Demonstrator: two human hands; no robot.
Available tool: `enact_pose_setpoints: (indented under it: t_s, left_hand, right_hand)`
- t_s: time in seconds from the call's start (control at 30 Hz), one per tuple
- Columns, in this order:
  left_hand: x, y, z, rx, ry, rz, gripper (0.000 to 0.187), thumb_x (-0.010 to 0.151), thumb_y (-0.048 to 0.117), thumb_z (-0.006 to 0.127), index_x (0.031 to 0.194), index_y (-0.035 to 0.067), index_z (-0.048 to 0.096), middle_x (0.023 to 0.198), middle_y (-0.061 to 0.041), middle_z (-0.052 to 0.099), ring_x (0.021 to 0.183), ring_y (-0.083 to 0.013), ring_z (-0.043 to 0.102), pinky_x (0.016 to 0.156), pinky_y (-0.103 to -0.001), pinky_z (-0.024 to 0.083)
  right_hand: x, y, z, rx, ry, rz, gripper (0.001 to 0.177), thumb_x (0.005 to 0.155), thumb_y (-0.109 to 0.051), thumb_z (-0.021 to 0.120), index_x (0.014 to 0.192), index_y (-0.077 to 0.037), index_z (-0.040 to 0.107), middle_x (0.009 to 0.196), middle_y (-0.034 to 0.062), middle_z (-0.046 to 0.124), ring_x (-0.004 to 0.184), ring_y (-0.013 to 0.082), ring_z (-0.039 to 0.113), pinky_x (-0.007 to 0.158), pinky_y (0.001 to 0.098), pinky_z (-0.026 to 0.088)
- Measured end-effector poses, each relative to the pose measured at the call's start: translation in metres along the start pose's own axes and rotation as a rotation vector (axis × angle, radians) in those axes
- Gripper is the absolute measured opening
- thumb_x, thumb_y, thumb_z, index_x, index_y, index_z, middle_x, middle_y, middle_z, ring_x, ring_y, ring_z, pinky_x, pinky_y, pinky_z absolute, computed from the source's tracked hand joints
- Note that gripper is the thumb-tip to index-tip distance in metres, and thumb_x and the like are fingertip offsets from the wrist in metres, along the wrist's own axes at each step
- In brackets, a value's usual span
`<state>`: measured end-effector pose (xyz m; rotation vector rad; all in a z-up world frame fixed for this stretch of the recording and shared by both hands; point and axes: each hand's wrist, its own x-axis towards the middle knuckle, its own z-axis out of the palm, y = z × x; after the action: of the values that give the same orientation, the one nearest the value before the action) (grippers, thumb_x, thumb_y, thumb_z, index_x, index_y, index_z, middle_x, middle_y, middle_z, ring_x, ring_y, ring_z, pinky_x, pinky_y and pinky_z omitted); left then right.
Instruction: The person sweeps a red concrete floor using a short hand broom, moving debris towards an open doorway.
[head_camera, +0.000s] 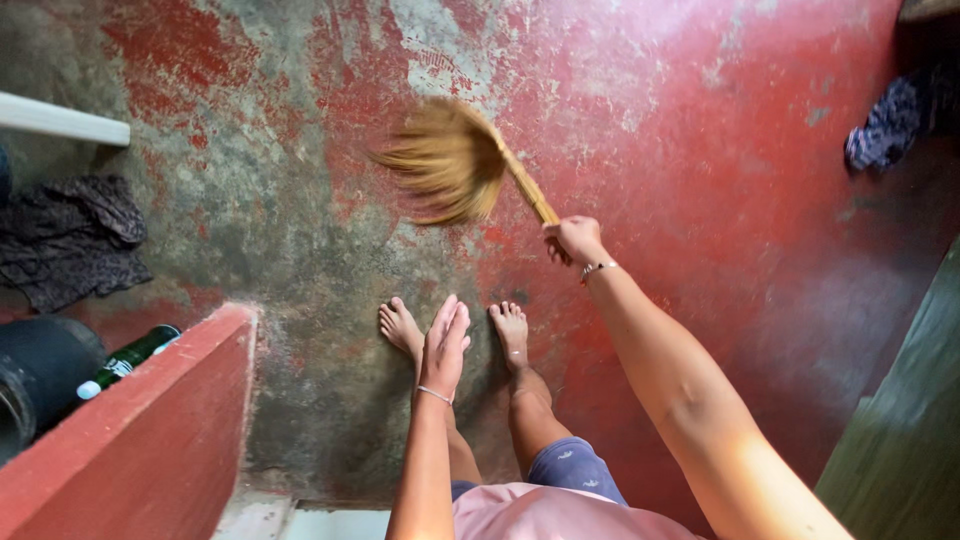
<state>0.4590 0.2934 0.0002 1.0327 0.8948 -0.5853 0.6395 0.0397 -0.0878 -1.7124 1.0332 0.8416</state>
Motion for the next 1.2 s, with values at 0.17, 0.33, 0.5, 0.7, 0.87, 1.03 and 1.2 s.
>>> enact_pose_setpoints:
  t_s: [0.17,0.33,0.5,0.7,0.87,1.03,1.2]
  left_hand:
    - [0.019,0.009,-0.023,0.103,-0.074,0.034,0.077,0.096,0.044,0.058,0.157,0.004,0.034,0.16,-0.016,0.043,0.146,-0.0251,0.043,0.115,-0.043,0.036]
    - [0.037,-0.009,-0.024,0.105,-0.254,0.13,0.076,0.1,0.034,0.064,0.156,-0.005,0.031,0.159,-0.024,0.043,0.148,-0.0287,0.044,0.119,-0.036,0.037]
    - [0.022,0.014,-0.004,0.297,-0.425,0.091,0.071,0.097,0.022,0.061,0.155,-0.005,0.031,0.157,-0.025,0.046,0.144,-0.0298,0.047,0.114,-0.035,0.041]
    - [0.013,0.037,0.032,0.547,-0.471,0.073,0.069,0.093,0.012,0.058,0.156,0.0,0.033,0.157,-0.022,0.044,0.144,-0.0326,0.047,0.112,-0.037,0.043]
    - [0.023,0.035,0.037,0.585,-0.544,0.074,0.068,0.094,0.011,0.057,0.157,0.0,0.031,0.159,-0.023,0.042,0.146,-0.0319,0.044,0.115,-0.037,0.04]
    - [0.048,0.03,0.027,0.497,-0.585,0.042,0.066,0.097,0.011,0.056,0.157,-0.001,0.03,0.16,-0.024,0.04,0.148,-0.0298,0.041,0.118,-0.036,0.036]
    - [0.066,0.041,0.02,0.527,-0.528,0.05,0.068,0.096,0.011,0.058,0.156,-0.002,0.03,0.159,-0.025,0.041,0.146,-0.0295,0.044,0.118,-0.036,0.036]
  right_hand:
    - [-0.015,-0.017,0.026,-0.031,0.218,-0.181,0.027,0.087,-0.015,0.077,0.107,-0.001,0.065,0.073,0.0127,0.07,0.051,0.0183,0.064,0.043,0.0356,0.049]
    - [-0.076,0.016,0.028,-0.397,0.54,-0.615,0.046,0.087,-0.019,0.082,0.126,-0.003,0.063,0.095,0.0204,0.074,0.081,0.032,0.071,0.07,0.0438,0.055]
    - [-0.192,0.09,0.028,-0.026,0.599,-0.512,0.047,0.096,-0.017,0.073,0.138,-0.004,0.056,0.103,0.0121,0.072,0.083,0.0183,0.069,0.07,0.0341,0.056]
    - [-0.26,0.163,0.009,0.453,0.759,-0.167,0.043,0.098,-0.014,0.064,0.139,-0.01,0.052,0.081,0.0002,0.06,0.052,0.0058,0.053,0.039,0.0263,0.042]
    - [-0.204,0.226,-0.016,0.712,0.885,0.065,0.011,0.102,-0.01,0.059,0.105,-0.005,0.05,0.074,0.0024,0.053,0.05,0.0092,0.049,0.038,0.028,0.039]
    - [-0.091,0.247,-0.008,1.177,0.867,0.318,0.021,0.098,-0.003,0.061,0.103,-0.002,0.041,0.07,0.0045,0.049,0.048,0.0126,0.045,0.038,0.03,0.035]
    - [-0.016,0.177,0.07,1.49,0.341,0.423,0.012,0.099,-0.007,0.055,0.105,-0.008,0.045,0.07,0.0061,0.046,0.051,0.0168,0.048,0.039,0.029,0.038]
